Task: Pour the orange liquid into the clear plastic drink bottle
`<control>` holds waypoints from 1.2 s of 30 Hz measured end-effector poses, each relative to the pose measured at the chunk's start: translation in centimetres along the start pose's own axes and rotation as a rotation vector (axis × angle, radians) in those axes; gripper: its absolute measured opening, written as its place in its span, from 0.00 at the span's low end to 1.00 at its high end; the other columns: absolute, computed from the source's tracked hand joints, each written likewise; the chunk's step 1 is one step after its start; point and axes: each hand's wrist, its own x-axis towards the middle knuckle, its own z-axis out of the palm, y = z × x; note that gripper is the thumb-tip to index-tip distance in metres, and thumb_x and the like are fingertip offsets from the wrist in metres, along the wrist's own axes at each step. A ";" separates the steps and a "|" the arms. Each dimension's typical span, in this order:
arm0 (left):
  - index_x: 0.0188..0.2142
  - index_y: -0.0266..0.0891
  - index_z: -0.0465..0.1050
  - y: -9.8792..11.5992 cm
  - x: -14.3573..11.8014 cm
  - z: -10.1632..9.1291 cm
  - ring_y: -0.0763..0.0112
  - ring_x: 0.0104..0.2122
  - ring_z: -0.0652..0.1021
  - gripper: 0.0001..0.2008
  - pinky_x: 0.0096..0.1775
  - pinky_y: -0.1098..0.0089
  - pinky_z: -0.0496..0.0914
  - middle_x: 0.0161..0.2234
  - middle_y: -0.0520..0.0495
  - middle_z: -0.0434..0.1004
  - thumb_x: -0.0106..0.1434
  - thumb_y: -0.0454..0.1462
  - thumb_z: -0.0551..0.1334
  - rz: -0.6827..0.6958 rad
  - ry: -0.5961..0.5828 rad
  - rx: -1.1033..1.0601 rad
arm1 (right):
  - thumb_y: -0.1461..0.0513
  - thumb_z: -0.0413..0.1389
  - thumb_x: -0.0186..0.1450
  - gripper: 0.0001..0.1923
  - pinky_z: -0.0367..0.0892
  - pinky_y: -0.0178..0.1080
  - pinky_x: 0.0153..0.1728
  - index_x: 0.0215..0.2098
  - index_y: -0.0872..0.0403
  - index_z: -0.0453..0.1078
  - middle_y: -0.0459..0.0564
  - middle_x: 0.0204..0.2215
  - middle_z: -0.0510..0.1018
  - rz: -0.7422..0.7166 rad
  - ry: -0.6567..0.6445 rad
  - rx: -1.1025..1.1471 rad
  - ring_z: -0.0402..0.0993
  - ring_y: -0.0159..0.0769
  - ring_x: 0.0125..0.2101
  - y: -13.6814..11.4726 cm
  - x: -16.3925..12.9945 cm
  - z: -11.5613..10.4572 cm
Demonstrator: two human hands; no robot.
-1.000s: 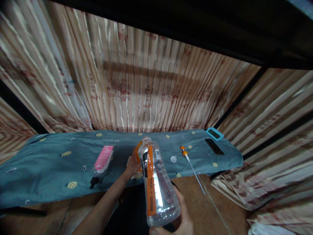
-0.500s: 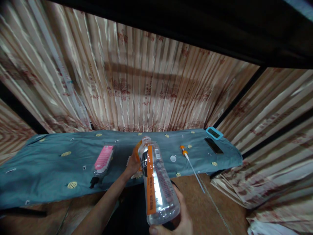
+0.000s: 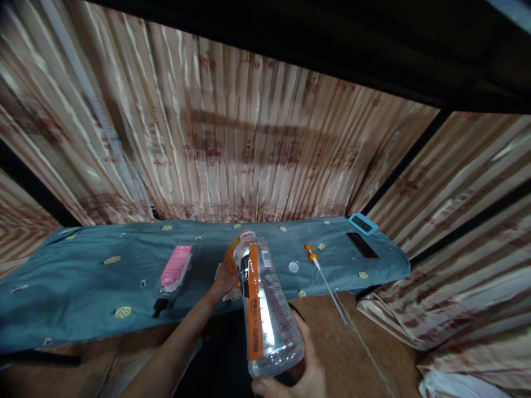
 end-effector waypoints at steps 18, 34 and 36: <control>0.48 0.39 0.60 0.3 0.1 -0.1 0.60 0.45 0.75 0.27 0.47 0.58 0.70 0.46 0.44 0.72 0.49 0.35 0.67 0.002 -0.020 -0.005 | 0.52 0.73 0.41 0.42 0.73 0.28 0.39 0.53 0.45 0.67 0.44 0.43 0.82 -0.055 -0.047 0.095 0.81 0.38 0.42 -0.1 0.2 0.0; 0.49 0.39 0.60 0.5 0.1 -0.1 0.61 0.44 0.75 0.27 0.47 0.59 0.70 0.46 0.44 0.72 0.50 0.36 0.67 -0.013 -0.013 0.022 | 0.52 0.73 0.41 0.41 0.72 0.25 0.41 0.52 0.41 0.68 0.39 0.44 0.81 -0.036 -0.047 0.109 0.80 0.35 0.42 -0.6 0.2 0.1; 0.48 0.39 0.61 0.4 0.1 -0.1 0.61 0.43 0.76 0.26 0.46 0.59 0.71 0.44 0.45 0.73 0.50 0.36 0.66 -0.015 -0.008 0.022 | 0.52 0.73 0.40 0.41 0.73 0.26 0.40 0.52 0.42 0.68 0.40 0.43 0.82 -0.029 -0.039 0.109 0.80 0.36 0.42 -0.5 0.2 0.1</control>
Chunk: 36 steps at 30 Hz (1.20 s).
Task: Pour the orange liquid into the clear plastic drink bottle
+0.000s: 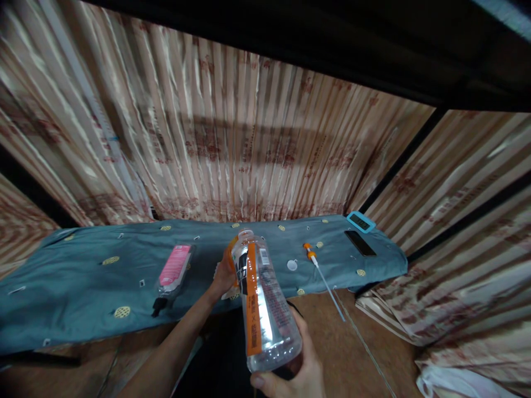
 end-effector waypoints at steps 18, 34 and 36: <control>0.48 0.39 0.60 -0.8 0.0 0.3 0.63 0.39 0.77 0.26 0.43 0.60 0.72 0.42 0.46 0.73 0.50 0.35 0.65 0.033 0.016 0.007 | 0.53 0.73 0.40 0.42 0.71 0.26 0.41 0.52 0.42 0.69 0.40 0.44 0.81 0.008 0.023 0.018 0.80 0.35 0.42 0.2 -0.2 0.1; 0.48 0.39 0.60 -0.7 0.0 0.2 0.63 0.42 0.76 0.25 0.45 0.61 0.71 0.44 0.46 0.72 0.51 0.34 0.65 0.035 0.014 0.022 | 0.53 0.74 0.38 0.43 0.72 0.26 0.39 0.52 0.46 0.69 0.44 0.42 0.82 -0.008 0.052 0.018 0.80 0.36 0.40 0.5 -0.2 0.1; 0.48 0.39 0.60 -0.6 0.0 0.2 0.63 0.43 0.75 0.26 0.46 0.61 0.71 0.44 0.46 0.72 0.51 0.34 0.65 0.037 0.012 0.025 | 0.52 0.74 0.38 0.43 0.72 0.28 0.39 0.52 0.48 0.69 0.46 0.42 0.82 -0.011 0.050 0.010 0.80 0.38 0.40 0.4 -0.2 0.2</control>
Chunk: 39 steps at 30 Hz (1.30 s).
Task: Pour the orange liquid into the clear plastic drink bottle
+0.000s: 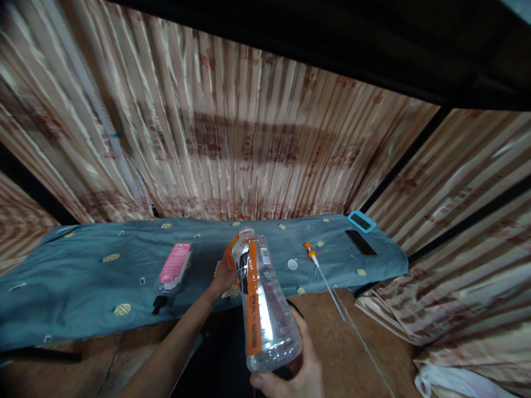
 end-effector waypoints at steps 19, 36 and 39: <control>0.50 0.39 0.59 -0.2 0.0 0.0 0.63 0.43 0.76 0.28 0.46 0.61 0.71 0.45 0.46 0.73 0.50 0.32 0.65 -0.027 -0.007 -0.011 | 0.53 0.74 0.38 0.43 0.74 0.29 0.38 0.52 0.48 0.69 0.45 0.43 0.82 -0.004 -0.010 -0.017 0.81 0.40 0.40 0.2 0.1 -0.3; 0.46 0.40 0.61 0.4 -0.1 0.0 0.64 0.39 0.76 0.25 0.43 0.62 0.72 0.43 0.46 0.73 0.50 0.33 0.66 -0.005 0.027 -0.008 | 0.48 0.71 0.42 0.44 0.74 0.36 0.42 0.53 0.51 0.64 0.52 0.44 0.82 -0.009 -0.043 -0.131 0.80 0.46 0.43 -0.4 0.1 -0.2; 0.47 0.40 0.60 0.3 -0.1 0.0 0.65 0.37 0.76 0.25 0.42 0.62 0.72 0.41 0.47 0.74 0.50 0.33 0.66 -0.023 0.019 0.010 | 0.49 0.71 0.41 0.44 0.74 0.35 0.41 0.53 0.52 0.64 0.52 0.43 0.82 -0.001 -0.030 -0.107 0.80 0.46 0.42 -0.5 0.1 0.0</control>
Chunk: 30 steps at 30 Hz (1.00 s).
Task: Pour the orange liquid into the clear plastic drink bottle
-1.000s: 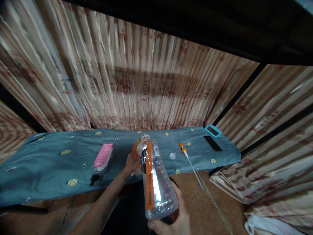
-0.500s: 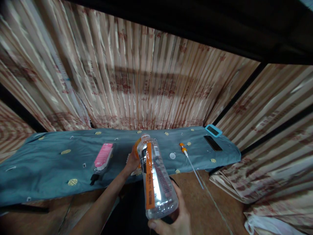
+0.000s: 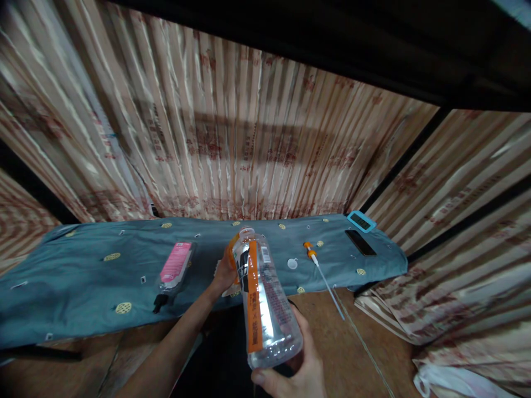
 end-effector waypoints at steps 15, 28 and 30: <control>0.47 0.39 0.62 0.3 -0.1 0.0 0.65 0.38 0.76 0.25 0.43 0.63 0.72 0.40 0.48 0.74 0.50 0.31 0.65 -0.012 -0.006 -0.041 | 0.52 0.73 0.39 0.46 0.71 0.30 0.43 0.54 0.50 0.66 0.49 0.45 0.81 0.031 0.005 0.087 0.79 0.41 0.44 0.4 0.0 -0.1; 0.45 0.38 0.62 0.0 0.0 0.1 0.65 0.38 0.76 0.23 0.42 0.63 0.72 0.40 0.47 0.74 0.50 0.29 0.64 -0.006 0.009 -0.001 | 0.54 0.74 0.40 0.43 0.70 0.25 0.43 0.53 0.46 0.67 0.42 0.44 0.82 0.019 0.010 0.100 0.79 0.35 0.43 -0.1 -0.1 0.1; 0.46 0.39 0.62 -0.1 0.0 0.1 0.66 0.37 0.76 0.23 0.42 0.63 0.72 0.40 0.47 0.74 0.50 0.29 0.64 -0.008 0.006 -0.001 | 0.53 0.74 0.40 0.42 0.70 0.25 0.43 0.52 0.45 0.68 0.41 0.44 0.82 0.007 0.011 0.095 0.79 0.35 0.43 -0.2 -0.1 0.2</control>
